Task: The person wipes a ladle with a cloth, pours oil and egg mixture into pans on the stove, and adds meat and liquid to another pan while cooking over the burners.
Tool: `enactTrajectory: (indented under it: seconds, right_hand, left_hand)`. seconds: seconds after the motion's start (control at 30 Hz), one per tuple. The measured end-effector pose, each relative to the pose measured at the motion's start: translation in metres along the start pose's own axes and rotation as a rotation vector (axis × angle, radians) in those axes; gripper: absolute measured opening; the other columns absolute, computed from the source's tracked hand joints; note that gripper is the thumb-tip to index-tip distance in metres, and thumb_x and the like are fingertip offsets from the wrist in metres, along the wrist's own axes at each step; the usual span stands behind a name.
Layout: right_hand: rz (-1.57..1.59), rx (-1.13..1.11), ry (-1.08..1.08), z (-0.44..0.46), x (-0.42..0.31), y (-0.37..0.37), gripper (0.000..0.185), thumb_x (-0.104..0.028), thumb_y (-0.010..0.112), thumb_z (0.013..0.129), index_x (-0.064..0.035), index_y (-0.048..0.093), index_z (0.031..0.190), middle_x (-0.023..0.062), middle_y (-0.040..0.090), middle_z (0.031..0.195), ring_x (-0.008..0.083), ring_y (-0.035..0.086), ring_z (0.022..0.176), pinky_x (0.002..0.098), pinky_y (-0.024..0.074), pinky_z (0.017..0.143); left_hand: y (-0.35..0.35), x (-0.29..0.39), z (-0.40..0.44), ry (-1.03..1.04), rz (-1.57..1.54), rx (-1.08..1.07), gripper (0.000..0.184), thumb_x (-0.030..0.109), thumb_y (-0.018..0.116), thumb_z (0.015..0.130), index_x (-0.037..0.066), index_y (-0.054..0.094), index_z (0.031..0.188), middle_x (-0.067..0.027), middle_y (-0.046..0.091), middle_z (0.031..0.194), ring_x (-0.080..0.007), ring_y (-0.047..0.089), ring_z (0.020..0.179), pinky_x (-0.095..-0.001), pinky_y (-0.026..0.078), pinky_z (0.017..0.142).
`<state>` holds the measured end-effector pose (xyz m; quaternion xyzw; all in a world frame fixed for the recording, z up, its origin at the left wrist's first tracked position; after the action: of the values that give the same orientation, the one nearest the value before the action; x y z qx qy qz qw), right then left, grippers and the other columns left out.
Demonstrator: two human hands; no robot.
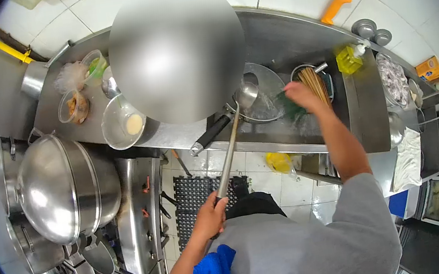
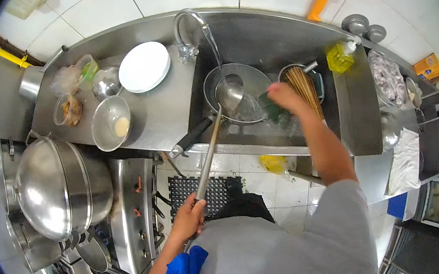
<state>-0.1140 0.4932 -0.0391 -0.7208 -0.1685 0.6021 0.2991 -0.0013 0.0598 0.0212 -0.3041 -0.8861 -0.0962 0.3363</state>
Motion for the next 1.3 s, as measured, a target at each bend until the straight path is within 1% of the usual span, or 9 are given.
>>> enactTrajectory:
  seconds: [0.2, 0.33, 0.53, 0.7, 0.83, 0.9, 1.03, 1.17, 1.3]
  right_hand:
    - [-0.797, 0.752, -0.041, -0.109, -0.044, -0.16, 0.021, -0.01, 0.053, 0.08, -0.0077, 0.056, 0.101, 0.0162, 0.06, 0.087, 0.0365, 0.058, 0.08, 0.0434, 0.0465, 0.071]
    - [-0.854, 0.41, 0.315, -0.146, 0.032, -0.154, 0.023, -0.02, 0.05, 0.083, -0.0078, 0.059, 0.1, 0.0168, 0.061, 0.094, 0.0357, 0.059, 0.086, 0.0431, 0.0472, 0.073]
    - [0.106, 0.062, 0.166, -0.095, -0.075, -0.037, 0.028, -0.027, 0.054, 0.084, -0.0017, 0.061, 0.094, 0.0129, 0.064, 0.08, 0.019, 0.063, 0.072, 0.0313, 0.0491, 0.066]
    - [0.09, -0.071, 0.129, -0.007, -0.146, 0.049, 0.025, -0.025, 0.052, 0.086, -0.002, 0.061, 0.09, 0.0101, 0.064, 0.082, 0.0171, 0.062, 0.071, 0.0307, 0.0491, 0.062]
    - [1.487, -0.425, 0.222, 0.132, -0.131, 0.159, 0.023, -0.025, 0.051, 0.088, -0.0045, 0.054, 0.098, 0.0102, 0.061, 0.084, 0.0203, 0.058, 0.072, 0.0358, 0.0483, 0.066]
    - [1.403, -0.478, 0.064, 0.194, -0.169, 0.16, 0.013, -0.013, 0.048, 0.084, -0.0031, 0.055, 0.089, 0.0064, 0.057, 0.08, 0.0197, 0.056, 0.072, 0.0328, 0.0478, 0.068]
    - [1.514, -0.026, -0.06, 0.189, -0.219, 0.118, 0.025, -0.026, 0.054, 0.086, -0.0072, 0.051, 0.102, 0.0051, 0.058, 0.096, 0.01, 0.048, 0.063, 0.0236, 0.0381, 0.051]
    - [1.501, -0.756, -0.129, -0.006, -0.329, 0.174, 0.03, -0.023, 0.053, 0.088, -0.0041, 0.048, 0.11, 0.008, 0.057, 0.099, 0.0094, 0.051, 0.067, 0.0198, 0.0442, 0.055]
    - [0.52, -1.4, -0.352, -0.239, -0.377, 0.294, 0.038, -0.023, 0.064, 0.077, 0.0011, 0.055, 0.106, 0.0152, 0.06, 0.103, 0.021, 0.062, 0.079, 0.0315, 0.0498, 0.071]
  left_hand:
    - [-0.01, 0.008, 0.005, 0.481, 0.861, 0.417, 0.041, 0.028, 0.056, 0.085, 0.008, 0.045, 0.119, -0.0181, 0.061, 0.069, -0.0368, 0.06, 0.06, -0.0434, 0.047, 0.051]
    - [-0.019, -0.015, 0.012, 0.555, 1.0, 0.569, 0.03, 0.024, 0.061, 0.08, 0.005, 0.049, 0.099, -0.0168, 0.06, 0.072, -0.0352, 0.06, 0.059, -0.0423, 0.048, 0.05]
    - [-0.04, -0.067, -0.025, 0.564, 0.89, 0.701, 0.025, 0.019, 0.065, 0.074, 0.006, 0.052, 0.09, -0.0135, 0.06, 0.073, -0.0328, 0.06, 0.06, -0.0423, 0.048, 0.054]
    - [-0.069, -0.131, -0.098, 0.297, 0.738, 0.924, 0.028, 0.016, 0.069, 0.069, 0.006, 0.054, 0.091, -0.0136, 0.06, 0.069, -0.0327, 0.06, 0.06, -0.0405, 0.048, 0.056]
    - [-0.055, -0.155, -0.161, 0.211, 0.484, 1.103, 0.024, 0.017, 0.064, 0.07, 0.007, 0.057, 0.09, -0.0159, 0.061, 0.065, -0.0343, 0.061, 0.06, -0.0429, 0.049, 0.056]
    - [-0.046, -0.163, -0.184, 0.147, 0.357, 1.17, 0.022, 0.018, 0.063, 0.071, 0.008, 0.058, 0.09, -0.0156, 0.062, 0.067, -0.0335, 0.061, 0.06, -0.0421, 0.049, 0.055]
    - [-0.033, -0.183, -0.217, 0.293, 0.085, 1.286, 0.027, 0.016, 0.061, 0.073, 0.008, 0.057, 0.098, -0.0162, 0.063, 0.073, -0.0327, 0.063, 0.066, -0.041, 0.051, 0.059]
    - [-0.035, -0.205, -0.24, 0.479, -0.148, 1.384, 0.026, 0.015, 0.067, 0.074, 0.006, 0.057, 0.097, -0.0117, 0.062, 0.07, -0.0221, 0.062, 0.055, -0.0326, 0.048, 0.051]
    - [-0.049, -0.204, -0.266, 0.689, -0.524, 1.117, 0.025, 0.016, 0.067, 0.08, 0.005, 0.055, 0.099, -0.0018, 0.054, 0.075, -0.0094, 0.054, 0.062, -0.026, 0.043, 0.053]
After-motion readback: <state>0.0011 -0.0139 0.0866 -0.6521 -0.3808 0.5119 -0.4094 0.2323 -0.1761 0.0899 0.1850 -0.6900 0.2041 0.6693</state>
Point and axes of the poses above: each hand's wrist, its own z-axis towards the middle knuckle, its own y-axis out of the palm, x = y × z, the point moved 6 cm from there along z, towards the middle knuckle
